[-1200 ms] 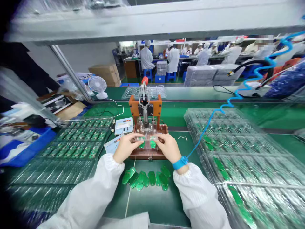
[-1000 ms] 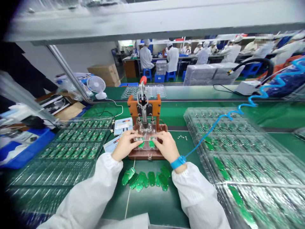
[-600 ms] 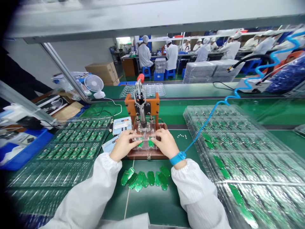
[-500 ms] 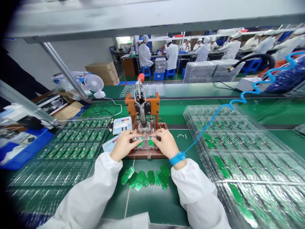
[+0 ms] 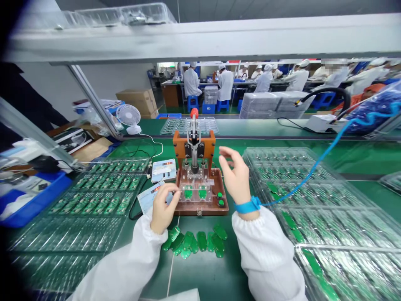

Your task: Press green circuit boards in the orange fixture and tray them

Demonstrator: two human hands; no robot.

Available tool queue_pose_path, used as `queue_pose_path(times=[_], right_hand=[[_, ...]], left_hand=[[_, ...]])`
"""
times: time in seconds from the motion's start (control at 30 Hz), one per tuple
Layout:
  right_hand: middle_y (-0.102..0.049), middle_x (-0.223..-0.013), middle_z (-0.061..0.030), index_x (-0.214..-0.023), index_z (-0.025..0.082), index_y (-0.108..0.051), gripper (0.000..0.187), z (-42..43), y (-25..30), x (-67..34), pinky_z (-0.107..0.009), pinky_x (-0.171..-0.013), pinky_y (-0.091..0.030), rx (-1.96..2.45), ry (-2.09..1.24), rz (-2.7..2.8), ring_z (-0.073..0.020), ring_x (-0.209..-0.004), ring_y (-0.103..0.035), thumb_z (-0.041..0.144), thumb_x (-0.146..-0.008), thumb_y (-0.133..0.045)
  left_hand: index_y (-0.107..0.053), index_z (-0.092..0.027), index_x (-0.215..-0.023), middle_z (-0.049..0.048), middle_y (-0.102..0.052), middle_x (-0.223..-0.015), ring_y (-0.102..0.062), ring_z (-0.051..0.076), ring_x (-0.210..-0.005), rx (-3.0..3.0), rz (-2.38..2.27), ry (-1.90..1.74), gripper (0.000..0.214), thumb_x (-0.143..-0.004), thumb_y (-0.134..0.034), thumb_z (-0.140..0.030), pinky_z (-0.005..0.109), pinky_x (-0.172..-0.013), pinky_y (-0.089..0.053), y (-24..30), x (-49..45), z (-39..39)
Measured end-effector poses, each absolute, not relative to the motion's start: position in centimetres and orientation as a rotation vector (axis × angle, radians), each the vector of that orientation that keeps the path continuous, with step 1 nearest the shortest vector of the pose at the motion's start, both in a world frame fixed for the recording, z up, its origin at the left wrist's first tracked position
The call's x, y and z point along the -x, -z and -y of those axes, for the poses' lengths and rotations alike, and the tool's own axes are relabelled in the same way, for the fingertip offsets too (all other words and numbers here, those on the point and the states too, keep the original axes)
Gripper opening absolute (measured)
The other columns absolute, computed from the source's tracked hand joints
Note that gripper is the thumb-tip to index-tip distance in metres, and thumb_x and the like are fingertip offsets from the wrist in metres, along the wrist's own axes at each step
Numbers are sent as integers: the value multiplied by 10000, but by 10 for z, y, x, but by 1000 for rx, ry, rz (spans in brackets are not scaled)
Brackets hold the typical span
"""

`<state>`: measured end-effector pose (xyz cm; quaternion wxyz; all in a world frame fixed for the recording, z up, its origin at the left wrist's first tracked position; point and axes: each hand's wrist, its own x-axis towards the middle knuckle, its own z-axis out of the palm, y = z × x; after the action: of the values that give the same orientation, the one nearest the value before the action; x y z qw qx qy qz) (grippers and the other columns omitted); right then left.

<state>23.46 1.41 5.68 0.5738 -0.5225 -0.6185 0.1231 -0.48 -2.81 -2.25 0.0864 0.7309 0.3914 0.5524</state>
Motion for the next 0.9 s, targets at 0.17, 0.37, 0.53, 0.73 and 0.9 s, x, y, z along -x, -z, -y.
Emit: queue_pose_path(times=[0.17,0.37,0.53,0.73,0.9], right_hand=[[-727,-1285,-104,-1282,221,-641,361,-76,-125,-221,-507,-1100,-484,1045,-176,1462,-271,-1254,-640,382,-963,-587],[-770,-792,-63,-953,129,-771,518,-134,-190,-203,-488,-937,-594,1105,-594,1630,-220,-826,-765,566,-1018,-501],[-755,-938,57,-1130,223,-757,398,-77,-212,-193,-361,-910,-582,729,-290,1747,-143,-972,-755,513,-1017,-509],[-776,-1187,2,-1420,323,-608,372,30,-167,-182,-370,-990,-605,733,117,1763,-185,-1085,-741,266,-1082,-464],[-734,-1311,-2,-1428,340,-604,452,43,-124,-181,-425,-1077,-580,711,38,1743,-219,-1237,-684,135,-1034,-520]], left_hand=[[-390,-203,-645,-30,-447,-579,-384,137,-542,-2556,-702,-1534,340,-904,-594,-121,318,-516,-275,29,-10,47],[-353,-215,-609,-15,-457,-547,-395,144,-508,-2686,-591,-1373,326,-875,-506,-106,335,-502,-259,40,-15,44],[-357,-214,-615,-6,-481,-550,-413,147,-504,-2696,-602,-1307,309,-880,-499,-145,333,-500,-255,39,-14,44],[-381,-211,-609,4,-496,-558,-425,148,-509,-2734,-644,-1264,330,-919,-490,-175,339,-505,-255,43,-15,45],[-400,-205,-613,5,-500,-566,-429,145,-515,-2720,-688,-1250,338,-937,-495,-193,335,-515,-251,45,-17,46]])
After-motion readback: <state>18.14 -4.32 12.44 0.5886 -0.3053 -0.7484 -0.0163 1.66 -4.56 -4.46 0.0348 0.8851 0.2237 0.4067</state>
